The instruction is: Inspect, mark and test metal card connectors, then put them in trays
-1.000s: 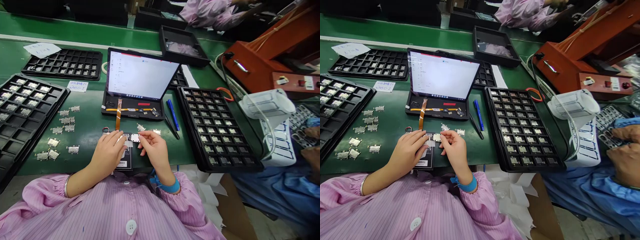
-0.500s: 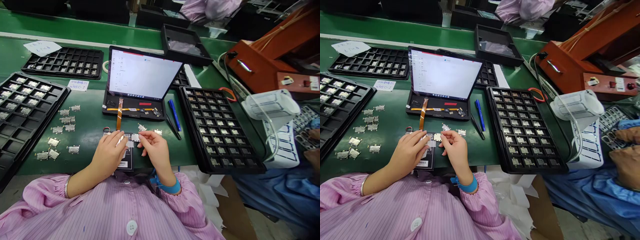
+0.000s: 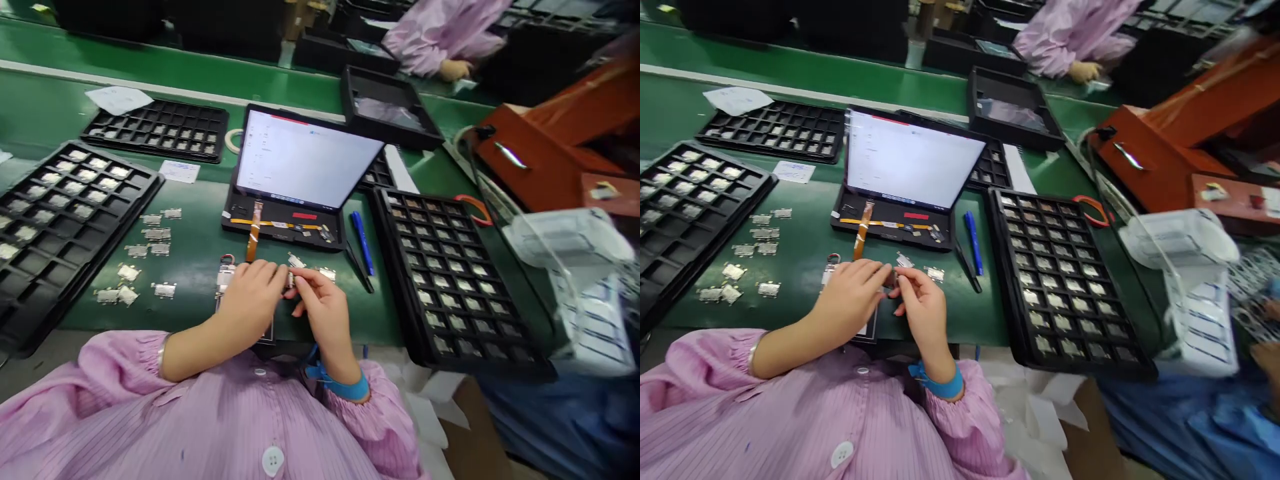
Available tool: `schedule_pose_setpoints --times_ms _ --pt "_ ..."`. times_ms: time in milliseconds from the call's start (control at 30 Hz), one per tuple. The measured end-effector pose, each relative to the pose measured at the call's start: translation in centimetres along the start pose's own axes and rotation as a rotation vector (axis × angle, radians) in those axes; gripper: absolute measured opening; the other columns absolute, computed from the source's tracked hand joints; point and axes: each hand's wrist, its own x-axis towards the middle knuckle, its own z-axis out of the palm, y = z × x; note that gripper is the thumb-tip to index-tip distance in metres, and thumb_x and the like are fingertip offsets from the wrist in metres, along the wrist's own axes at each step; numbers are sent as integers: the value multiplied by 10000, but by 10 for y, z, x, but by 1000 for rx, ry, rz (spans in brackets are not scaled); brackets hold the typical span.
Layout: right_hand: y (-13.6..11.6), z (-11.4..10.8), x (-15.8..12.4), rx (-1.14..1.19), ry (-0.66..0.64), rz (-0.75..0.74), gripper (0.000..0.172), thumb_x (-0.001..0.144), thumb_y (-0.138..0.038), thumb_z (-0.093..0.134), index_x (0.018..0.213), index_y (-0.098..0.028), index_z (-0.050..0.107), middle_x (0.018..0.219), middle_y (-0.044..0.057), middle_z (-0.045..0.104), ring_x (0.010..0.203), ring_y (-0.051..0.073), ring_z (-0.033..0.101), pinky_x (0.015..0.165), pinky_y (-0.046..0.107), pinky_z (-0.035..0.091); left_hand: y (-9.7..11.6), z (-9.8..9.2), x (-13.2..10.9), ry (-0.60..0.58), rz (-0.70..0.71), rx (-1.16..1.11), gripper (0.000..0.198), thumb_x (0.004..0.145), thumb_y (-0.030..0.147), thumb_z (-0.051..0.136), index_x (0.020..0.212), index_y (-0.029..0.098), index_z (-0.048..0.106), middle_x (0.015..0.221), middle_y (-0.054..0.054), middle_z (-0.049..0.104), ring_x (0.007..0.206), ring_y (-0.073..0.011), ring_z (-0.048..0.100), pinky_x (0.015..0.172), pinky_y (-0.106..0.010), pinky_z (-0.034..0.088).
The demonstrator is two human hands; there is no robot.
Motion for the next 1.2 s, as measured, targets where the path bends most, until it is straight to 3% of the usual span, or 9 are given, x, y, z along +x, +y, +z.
schedule_pose_setpoints --times_ms 100,200,333,667,800,867,1033,1200 --pt "6 -3 2 18 28 -35 277 794 -361 710 999 -178 686 805 50 685 673 162 647 389 186 483 7 -2 18 -109 -32 -19 153 933 204 534 1036 132 623 959 -68 677 955 -253 593 784 -395 445" --pt "9 -3 6 22 25 -46 298 777 -360 744 1015 -192 680 870 65 695 729 178 652 421 201 506 6 -1 25 -105 -47 16 115 939 178 519 902 154 625 874 -36 665 886 -218 592 781 -362 442" --pt "8 -1 4 46 -8 -28 330 757 -396 746 1000 -188 663 844 65 687 745 197 651 426 218 518 5 3 20 -68 -22 27 123 943 187 528 866 151 618 826 -37 656 837 -217 595 789 -360 449" --pt "9 3 4 3 12 -39 334 759 -410 704 987 -172 648 834 67 673 697 201 643 383 219 479 3 10 15 22 -1 -12 71 923 178 570 953 146 626 882 -54 685 887 -237 619 856 -402 473" --pt "9 3 1 20 -6 -61 310 798 -413 695 997 -180 648 842 65 688 673 181 648 433 226 503 6 2 3 56 15 -56 432 881 355 664 1234 135 545 1161 -103 676 1113 -261 600 983 -432 457" --pt "8 3 0 19 -10 -66 301 813 -406 692 1007 -182 645 843 63 688 667 178 652 444 231 513 4 1 -8 88 21 -89 513 879 381 665 1304 147 499 1276 -121 634 1204 -268 565 1035 -447 436" --pt "7 3 -2 -4 1 -65 283 812 -383 691 1000 -177 642 840 56 676 668 172 652 420 215 504 -6 2 -20 113 -22 -79 361 910 271 617 1239 136 557 1248 -121 655 1205 -283 568 1026 -476 449" --pt "7 3 -3 -8 -6 -68 293 816 -381 692 1021 -178 638 865 61 674 687 176 656 425 216 503 0 -12 1 -18 -28 -43 213 897 187 613 1109 162 622 1170 -81 681 1148 -251 594 959 -412 488"
